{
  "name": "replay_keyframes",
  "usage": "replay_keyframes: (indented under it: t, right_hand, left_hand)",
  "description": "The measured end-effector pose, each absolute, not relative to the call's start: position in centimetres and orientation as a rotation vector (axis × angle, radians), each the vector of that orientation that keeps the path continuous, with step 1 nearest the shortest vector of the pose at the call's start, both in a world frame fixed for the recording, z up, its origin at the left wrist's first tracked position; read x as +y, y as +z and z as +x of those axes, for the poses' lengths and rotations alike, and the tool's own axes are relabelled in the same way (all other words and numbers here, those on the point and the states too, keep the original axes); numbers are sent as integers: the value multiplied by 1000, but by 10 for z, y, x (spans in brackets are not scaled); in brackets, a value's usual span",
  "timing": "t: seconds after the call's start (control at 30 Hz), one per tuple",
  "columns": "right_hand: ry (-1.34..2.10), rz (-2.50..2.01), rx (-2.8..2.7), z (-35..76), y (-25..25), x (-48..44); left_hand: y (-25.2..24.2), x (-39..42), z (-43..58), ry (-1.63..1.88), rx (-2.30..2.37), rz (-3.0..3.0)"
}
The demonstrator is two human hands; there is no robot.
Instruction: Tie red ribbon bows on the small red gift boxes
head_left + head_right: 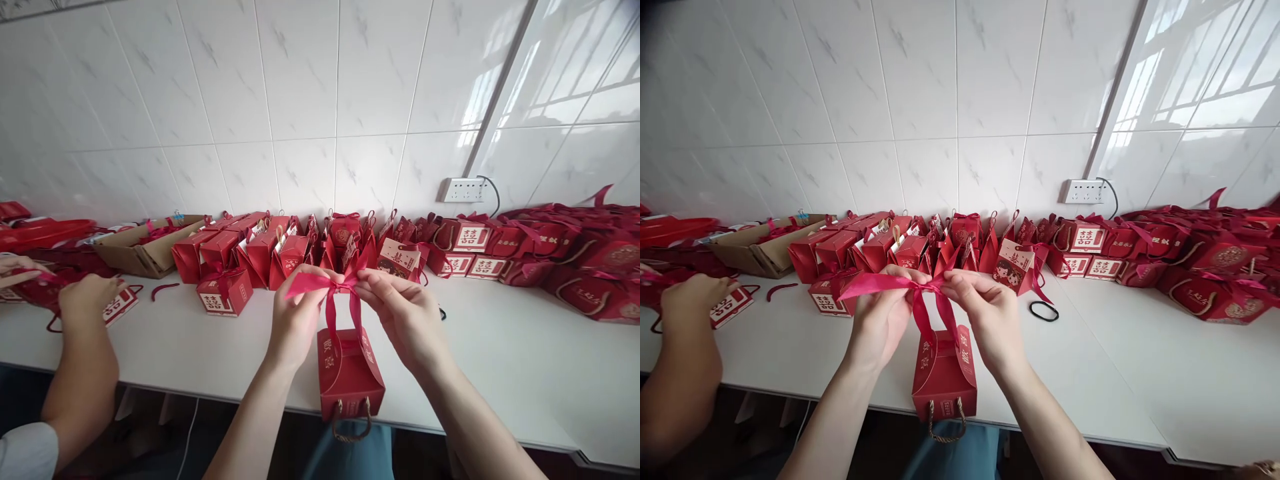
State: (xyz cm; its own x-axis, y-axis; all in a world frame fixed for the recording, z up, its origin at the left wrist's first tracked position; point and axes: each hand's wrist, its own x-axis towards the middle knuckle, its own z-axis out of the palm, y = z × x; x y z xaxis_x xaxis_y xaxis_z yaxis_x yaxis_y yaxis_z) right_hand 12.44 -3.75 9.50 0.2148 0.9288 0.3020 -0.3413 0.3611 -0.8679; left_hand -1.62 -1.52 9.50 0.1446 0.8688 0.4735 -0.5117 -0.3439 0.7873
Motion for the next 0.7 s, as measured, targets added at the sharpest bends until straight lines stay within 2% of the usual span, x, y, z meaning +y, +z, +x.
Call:
replay_keyframes:
  t: [0.1, 0.4, 0.7]
  right_hand:
    - [1068, -701, -794, 124, 95, -33]
    - [947, -619, -760, 128, 93, -32]
    - [809, -766, -720, 160, 73, -48]
  left_hand:
    - [92, -14, -16, 1479, 428, 1196]
    - [83, -13, -18, 1526, 476, 1144]
    - [57, -16, -38, 1612, 691, 975]
